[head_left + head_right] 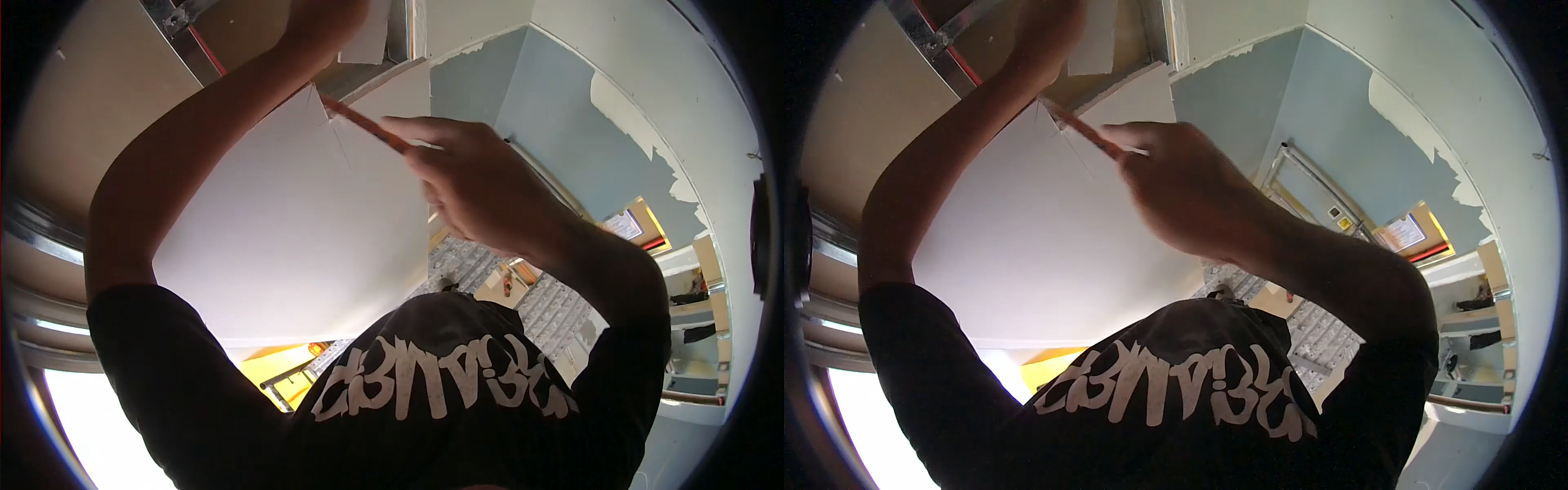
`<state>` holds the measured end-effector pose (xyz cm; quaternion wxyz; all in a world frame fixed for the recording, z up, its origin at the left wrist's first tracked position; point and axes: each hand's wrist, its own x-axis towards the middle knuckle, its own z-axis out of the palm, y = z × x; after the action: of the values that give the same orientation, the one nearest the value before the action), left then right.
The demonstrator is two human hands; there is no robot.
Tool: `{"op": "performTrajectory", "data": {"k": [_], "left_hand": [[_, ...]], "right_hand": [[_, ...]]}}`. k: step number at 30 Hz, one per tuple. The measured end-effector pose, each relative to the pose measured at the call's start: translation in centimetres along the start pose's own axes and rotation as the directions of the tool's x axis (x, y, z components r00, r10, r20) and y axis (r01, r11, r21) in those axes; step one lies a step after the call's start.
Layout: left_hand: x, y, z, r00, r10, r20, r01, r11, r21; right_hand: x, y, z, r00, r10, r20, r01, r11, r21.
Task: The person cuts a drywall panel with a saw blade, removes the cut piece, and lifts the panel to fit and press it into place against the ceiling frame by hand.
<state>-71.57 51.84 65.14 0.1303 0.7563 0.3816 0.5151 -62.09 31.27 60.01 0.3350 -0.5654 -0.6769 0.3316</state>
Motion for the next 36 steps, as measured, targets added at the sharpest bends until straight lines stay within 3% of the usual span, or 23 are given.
{"op": "performTrajectory", "data": {"k": [1, 3, 6, 9, 11, 14, 17, 21, 24, 27, 30, 33, 36], "left_hand": [[0.4, 0.3, -0.1, 1.000, -0.003, -0.001, 0.003, 1.000, -0.003], [0.8, 0.2, 0.1, 1.000, 0.000, 0.022, 0.001, 1.000, -0.020], [1.0, -1.2, 0.2, 0.998, -0.003, 0.069, 0.007, 0.998, -0.061], [1.2, -2.6, 0.8, 0.997, -0.053, 0.050, 0.058, 0.993, -0.107], [2.2, -4.7, 1.5, 0.999, -0.054, -0.009, 0.051, 0.985, -0.163], [3.2, -7.9, 0.7, 0.961, -0.138, 0.242, 0.205, 0.937, -0.282], [3.2, -8.2, 0.1, 0.859, -0.188, 0.476, 0.241, 0.969, -0.052], [2.6, -6.4, 1.1, 0.854, -0.189, 0.485, 0.262, 0.961, -0.087], [0.8, -5.1, 2.4, 0.898, -0.206, 0.390, 0.228, 0.974, -0.009], [0.7, -3.5, 0.9, 0.617, -0.354, 0.703, 0.248, 0.935, 0.253], [1.0, -1.7, 0.7, 0.455, -0.368, 0.811, -0.273, 0.809, 0.520], [0.7, 0.8, 0.9, 0.385, -0.404, 0.830, -0.403, 0.736, 0.545], [0.2, 0.5, 0.7, 0.412, -0.394, 0.822, -0.369, 0.752, 0.546]], "right_hand": [[-0.7, 1.2, -0.7, 0.996, -0.093, -0.013, 0.092, 0.990, -0.103], [-2.2, 2.0, -1.8, 0.992, -0.120, -0.044, 0.115, 0.987, -0.109], [-4.9, 2.0, -2.5, 0.986, 0.098, -0.138, -0.066, 0.974, 0.215], [-7.0, 4.6, -2.5, 0.904, 0.370, -0.214, -0.181, 0.786, 0.591], [-7.9, 7.0, -1.6, 0.870, 0.388, -0.305, -0.111, 0.755, 0.647], [-9.0, 11.7, -0.2, 0.822, 0.447, -0.352, -0.066, 0.689, 0.722], [-10.5, 14.0, 1.0, 0.779, 0.508, -0.367, -0.066, 0.649, 0.758], [-11.8, 16.7, 0.9, 0.676, 0.591, -0.440, -0.113, 0.673, 0.731], [-12.7, 18.6, -0.1, 0.580, 0.638, -0.507, -0.091, 0.669, 0.737], [-14.5, 20.2, -0.7, 0.474, 0.682, -0.556, -0.080, 0.663, 0.745], [-17.1, 21.2, -1.1, 0.385, 0.707, -0.593, -0.133, 0.679, 0.722], [-19.8, 21.5, -1.7, 0.249, 0.728, -0.638, -0.119, 0.677, 0.726], [-23.9, 23.9, -1.6, 0.105, 0.711, -0.695, -0.101, 0.703, 0.704]]}}
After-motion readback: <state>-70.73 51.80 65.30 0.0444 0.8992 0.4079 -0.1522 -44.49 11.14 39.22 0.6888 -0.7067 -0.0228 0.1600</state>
